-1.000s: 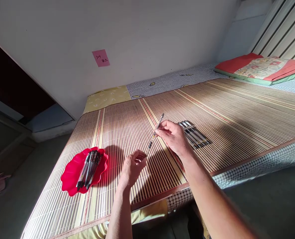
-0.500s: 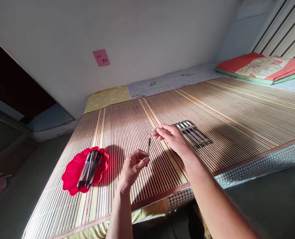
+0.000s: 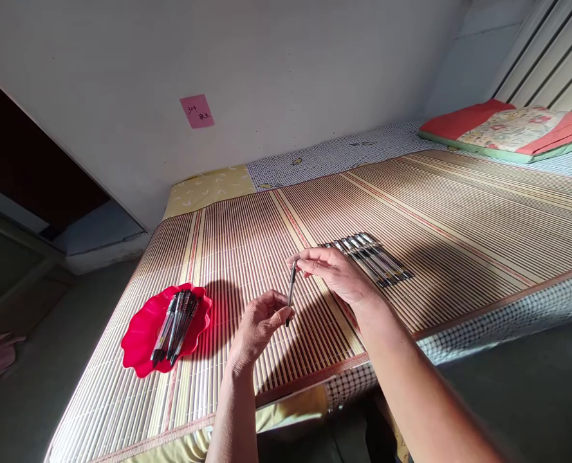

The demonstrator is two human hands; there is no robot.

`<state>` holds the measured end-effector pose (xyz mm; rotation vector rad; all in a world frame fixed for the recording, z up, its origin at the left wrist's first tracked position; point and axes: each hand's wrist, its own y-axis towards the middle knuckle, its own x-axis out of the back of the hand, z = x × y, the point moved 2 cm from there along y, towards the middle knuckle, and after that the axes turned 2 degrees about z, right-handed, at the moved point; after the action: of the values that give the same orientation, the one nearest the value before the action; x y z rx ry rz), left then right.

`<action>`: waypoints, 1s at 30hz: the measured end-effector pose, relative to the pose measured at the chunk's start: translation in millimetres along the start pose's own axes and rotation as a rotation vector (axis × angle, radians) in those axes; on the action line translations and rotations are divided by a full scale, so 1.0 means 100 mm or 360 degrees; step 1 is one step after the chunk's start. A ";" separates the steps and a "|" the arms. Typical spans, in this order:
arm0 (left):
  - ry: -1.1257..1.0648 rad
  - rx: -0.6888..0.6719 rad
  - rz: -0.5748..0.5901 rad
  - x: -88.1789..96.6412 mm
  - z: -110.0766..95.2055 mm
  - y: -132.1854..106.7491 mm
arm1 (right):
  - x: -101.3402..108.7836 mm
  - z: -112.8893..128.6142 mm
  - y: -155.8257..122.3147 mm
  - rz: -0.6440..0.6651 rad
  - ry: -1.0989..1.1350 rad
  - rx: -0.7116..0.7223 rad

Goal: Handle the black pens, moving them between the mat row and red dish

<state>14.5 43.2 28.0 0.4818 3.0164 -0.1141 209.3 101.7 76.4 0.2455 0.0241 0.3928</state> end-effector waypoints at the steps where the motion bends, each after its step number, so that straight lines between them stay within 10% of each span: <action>1: -0.0005 0.0010 0.0002 0.00 0.00 0.00 | 0.00 0.00 0.00 -0.0009 -0.0005 -0.0005; 30: -0.0062 0.0040 0.0029 -0.01 0.02 -0.01 | 0.02 -0.04 0.01 -0.0028 -0.0006 -0.0044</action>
<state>15.6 41.8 25.8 0.5034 2.9749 -0.1584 210.6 104.0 72.7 0.2182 0.0173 0.3749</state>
